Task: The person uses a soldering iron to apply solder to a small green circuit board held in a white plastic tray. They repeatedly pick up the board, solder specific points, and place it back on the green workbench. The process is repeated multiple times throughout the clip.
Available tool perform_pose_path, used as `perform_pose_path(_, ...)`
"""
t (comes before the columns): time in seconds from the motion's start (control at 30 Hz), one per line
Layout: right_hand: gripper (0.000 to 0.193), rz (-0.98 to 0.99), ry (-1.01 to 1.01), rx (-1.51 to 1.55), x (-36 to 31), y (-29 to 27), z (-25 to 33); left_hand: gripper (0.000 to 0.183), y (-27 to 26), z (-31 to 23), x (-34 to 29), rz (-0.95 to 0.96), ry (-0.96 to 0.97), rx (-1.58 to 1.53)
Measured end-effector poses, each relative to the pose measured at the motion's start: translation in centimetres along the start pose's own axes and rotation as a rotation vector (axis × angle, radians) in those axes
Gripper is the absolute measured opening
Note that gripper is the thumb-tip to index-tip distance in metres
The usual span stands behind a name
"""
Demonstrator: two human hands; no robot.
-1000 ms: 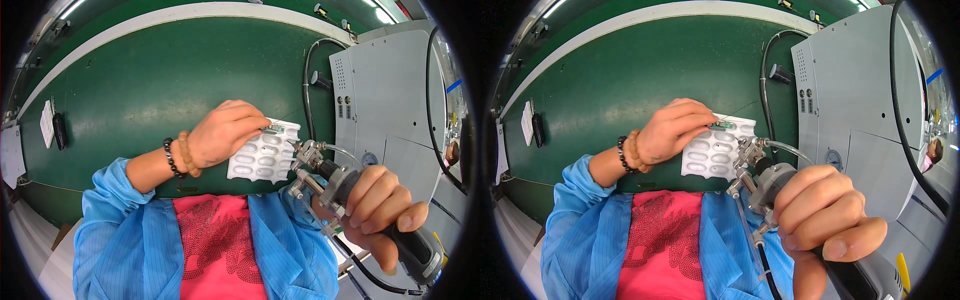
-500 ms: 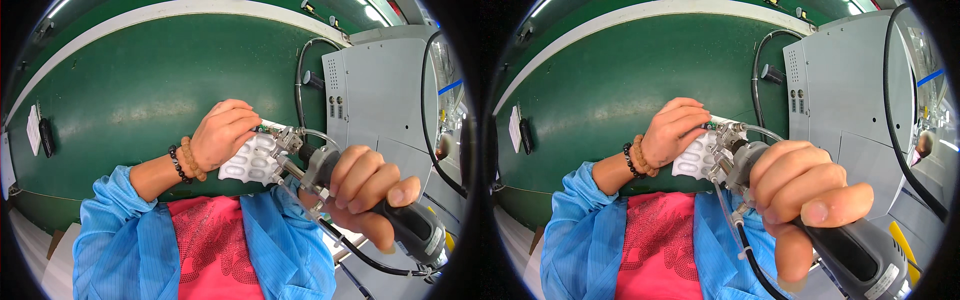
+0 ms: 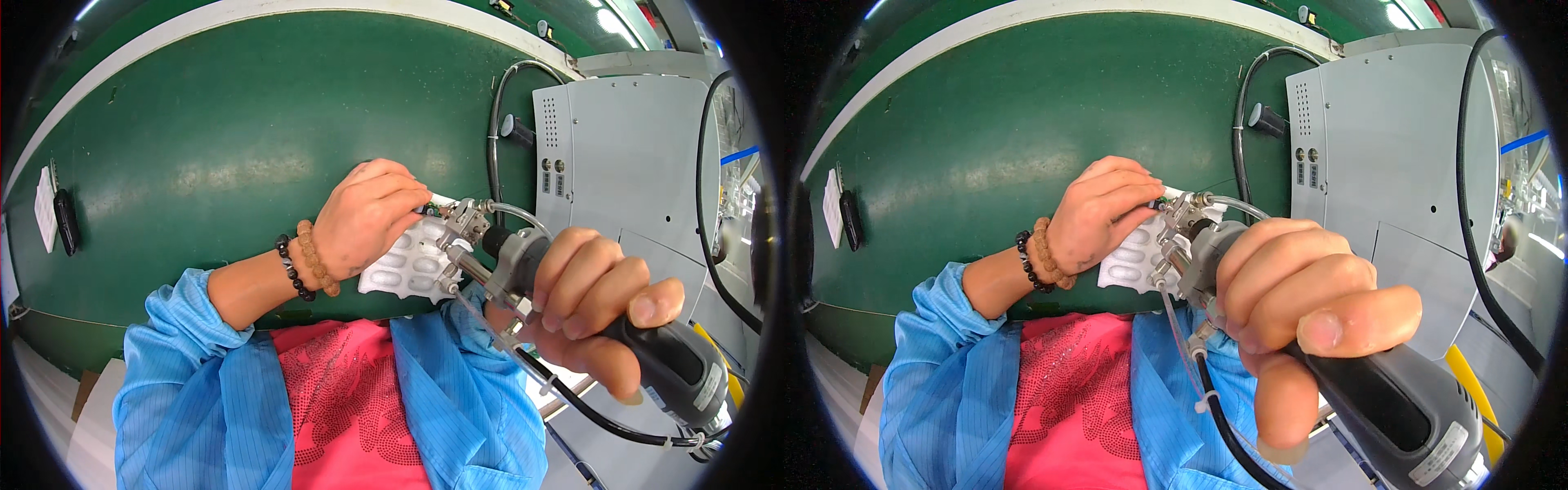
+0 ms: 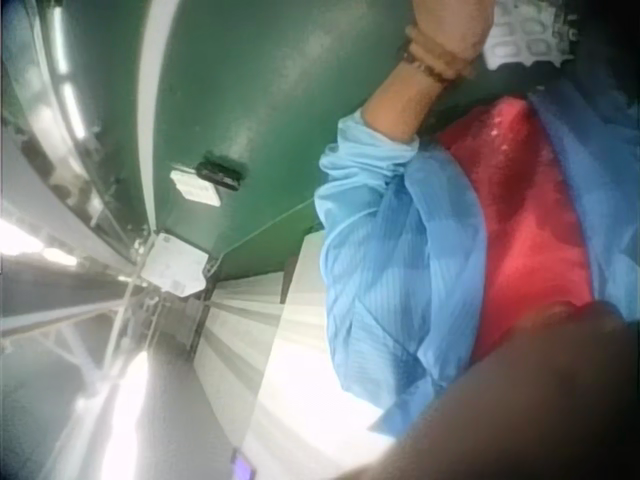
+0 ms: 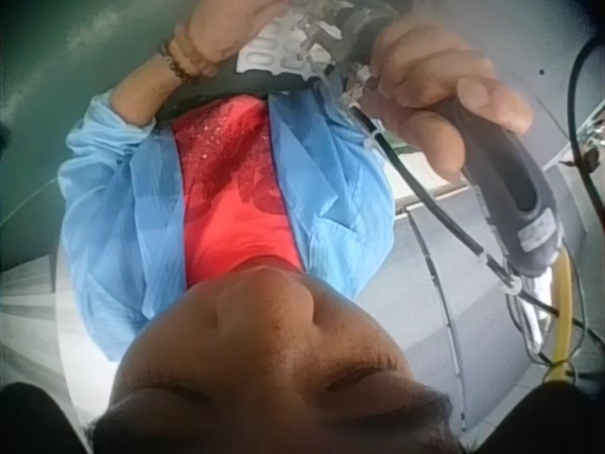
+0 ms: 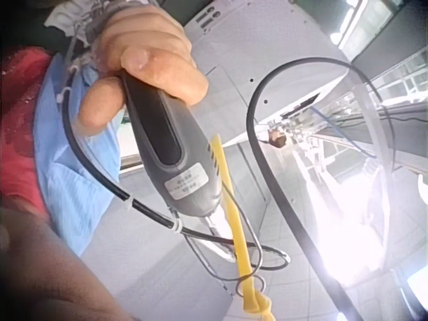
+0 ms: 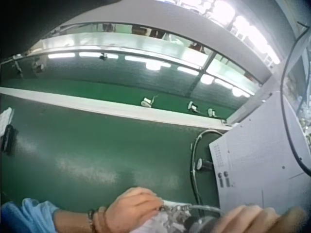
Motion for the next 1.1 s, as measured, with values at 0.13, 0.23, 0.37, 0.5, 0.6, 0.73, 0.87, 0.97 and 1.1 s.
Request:
perform_pose_path(0.13,0.044,0.032,0.025,-0.027,0.3,0.2,0.1,0.031,0.2,-0.2,0.1,-0.002,0.009,-0.028)
perform_pose_path(0.23,0.041,0.066,0.059,-0.013,0.4,0.2,-0.4,0.031,0.2,-0.1,-0.1,0.002,0.006,-0.029)
perform_pose_path(0.37,0.039,0.055,0.059,-0.014,0.4,0.3,-0.7,0.031,0.2,-0.1,-0.2,-0.006,0.001,-0.02)
perform_pose_path(0.5,0.044,0.042,0.008,0.114,0.2,-0.4,-0.1,0.03,-0.2,-0.3,0.1,-0.004,0.002,-0.029)
perform_pose_path(0.6,0.045,-0.052,-0.18,0.111,-0.6,-1.8,4.3,0.029,0.3,-0.2,0.2,0.009,0.016,-0.056)
perform_pose_path(0.73,0.038,-0.139,-0.164,0.145,-1.2,-2.6,7.2,0.027,-1.8,-0.7,1.0,-0.052,-0.037,-0.073)
perform_pose_path(0.87,0.04,-0.165,-0.215,0.117,-2.2,-3.4,7.0,0.028,-7.3,0.5,3.4,-0.009,-0.184,-0.019)
perform_pose_path(0.97,0.041,-0.194,-0.24,0.084,-2.1,-3.2,6.4,0.029,-13.4,5.3,7.4,-0.243,-0.339,0.118)
perform_pose_path(1.1,0.04,-0.18,-0.228,0.086,-1.9,-2.3,5.4,0.028,-18.7,9.0,12.4,-0.472,0.102,0.788)
Point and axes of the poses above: each hand's wrist, its own x-axis towards the middle knuckle, its own y-axis out of the palm, z = x × y, the point moved 5 cm from there along x, towards the middle knuckle, and after that the axes turned 6 degrees about -z, right-handed, at the moved point
